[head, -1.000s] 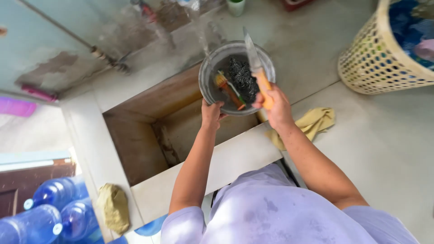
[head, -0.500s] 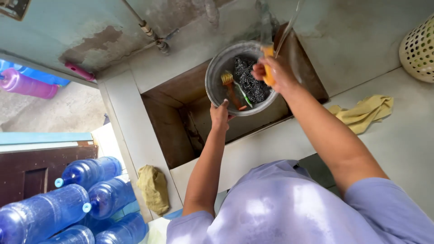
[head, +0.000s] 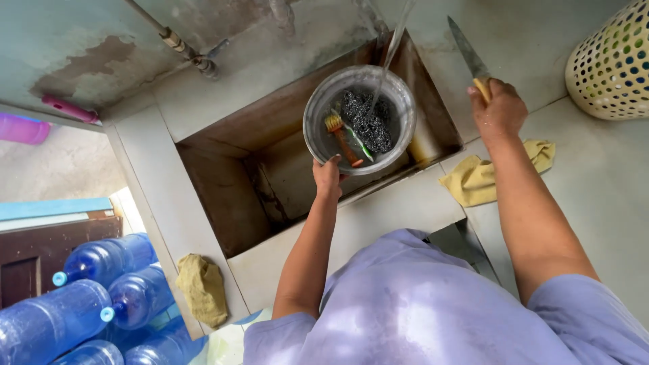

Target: Washing a basin and large blue water jugs with soap, water, and a brush.

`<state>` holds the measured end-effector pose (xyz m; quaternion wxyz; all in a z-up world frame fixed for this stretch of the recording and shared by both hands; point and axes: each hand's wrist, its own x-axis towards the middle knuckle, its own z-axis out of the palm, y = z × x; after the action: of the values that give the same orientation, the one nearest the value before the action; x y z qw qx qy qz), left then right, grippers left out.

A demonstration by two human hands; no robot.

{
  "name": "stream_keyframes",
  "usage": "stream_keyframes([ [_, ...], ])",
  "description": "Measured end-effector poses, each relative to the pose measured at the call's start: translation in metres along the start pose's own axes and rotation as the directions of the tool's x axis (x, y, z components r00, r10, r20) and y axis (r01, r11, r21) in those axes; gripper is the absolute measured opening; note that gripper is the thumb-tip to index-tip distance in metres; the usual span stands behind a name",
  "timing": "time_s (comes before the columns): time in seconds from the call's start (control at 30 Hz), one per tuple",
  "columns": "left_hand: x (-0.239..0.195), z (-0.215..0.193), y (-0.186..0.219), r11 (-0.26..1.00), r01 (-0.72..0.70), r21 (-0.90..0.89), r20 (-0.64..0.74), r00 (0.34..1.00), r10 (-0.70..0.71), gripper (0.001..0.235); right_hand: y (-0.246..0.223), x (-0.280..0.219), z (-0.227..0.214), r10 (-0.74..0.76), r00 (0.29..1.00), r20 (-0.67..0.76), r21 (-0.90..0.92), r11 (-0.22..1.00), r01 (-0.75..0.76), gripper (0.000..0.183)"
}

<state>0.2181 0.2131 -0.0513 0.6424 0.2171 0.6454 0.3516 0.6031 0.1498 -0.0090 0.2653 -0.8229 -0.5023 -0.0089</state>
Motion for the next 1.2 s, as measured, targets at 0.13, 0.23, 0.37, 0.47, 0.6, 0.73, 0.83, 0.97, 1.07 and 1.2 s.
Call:
stream_keyframes([
  [0.13, -0.010, 0.005, 0.005, 0.999, -0.024, 0.021, -0.014, 1.000, 0.025, 0.050, 0.007, -0.002, 0.009, -0.037, 0.997, -0.067, -0.092, 0.995, 0.031, 0.035],
  [0.23, -0.020, 0.011, 0.015, 0.993, -0.058, 0.104, -0.046, 0.997, 0.063, 0.054, -0.036, 0.002, 0.009, -0.095, 0.977, -0.192, -0.061, 0.994, 0.085, 0.034],
  [0.37, -0.023, 0.017, 0.016, 0.991, -0.091, 0.101, -0.077, 0.992, 0.099, 0.057, -0.142, 0.005, 0.022, -0.330, 0.942, -0.063, 0.339, 0.880, 0.331, 0.051],
  [0.47, -0.026, 0.022, 0.010, 0.991, -0.111, 0.074, -0.078, 0.990, 0.117, 0.053, -0.191, -0.006, 0.058, -0.444, 0.886, 0.132, 0.266, 0.877, 0.400, 0.069],
  [0.6, -0.014, 0.018, -0.004, 0.994, -0.098, 0.053, -0.058, 0.993, 0.101, 0.053, -0.207, -0.015, 0.114, -0.554, 0.776, 0.302, 0.117, 0.829, 0.547, 0.064],
  [0.73, -0.009, 0.008, -0.009, 0.998, -0.067, 0.009, -0.011, 0.998, 0.067, 0.052, -0.232, 0.018, 0.055, -0.615, 0.739, 0.275, 0.309, 0.785, 0.538, 0.058],
  [0.83, -0.004, 0.003, -0.016, 0.995, -0.075, 0.072, -0.112, 0.990, 0.083, 0.057, -0.235, 0.041, 0.012, -0.647, 0.753, 0.119, 0.375, 0.731, 0.570, 0.053],
  [0.97, 0.006, 0.008, -0.014, 0.994, -0.103, 0.034, -0.039, 0.994, 0.104, 0.053, -0.185, 0.069, 0.007, -0.517, 0.856, 0.021, 0.339, 0.809, 0.480, 0.055],
  [1.07, -0.009, 0.015, -0.009, 0.999, -0.048, -0.008, -0.004, 0.999, 0.048, 0.049, -0.125, 0.090, 0.006, -0.389, 0.920, -0.046, 0.233, 0.891, 0.388, 0.059],
  [1.2, -0.014, 0.032, 0.010, 0.996, -0.040, -0.084, 0.051, 0.998, 0.044, 0.058, -0.044, 0.100, 0.030, -0.311, 0.950, 0.001, 0.027, 0.950, 0.311, 0.062],
])
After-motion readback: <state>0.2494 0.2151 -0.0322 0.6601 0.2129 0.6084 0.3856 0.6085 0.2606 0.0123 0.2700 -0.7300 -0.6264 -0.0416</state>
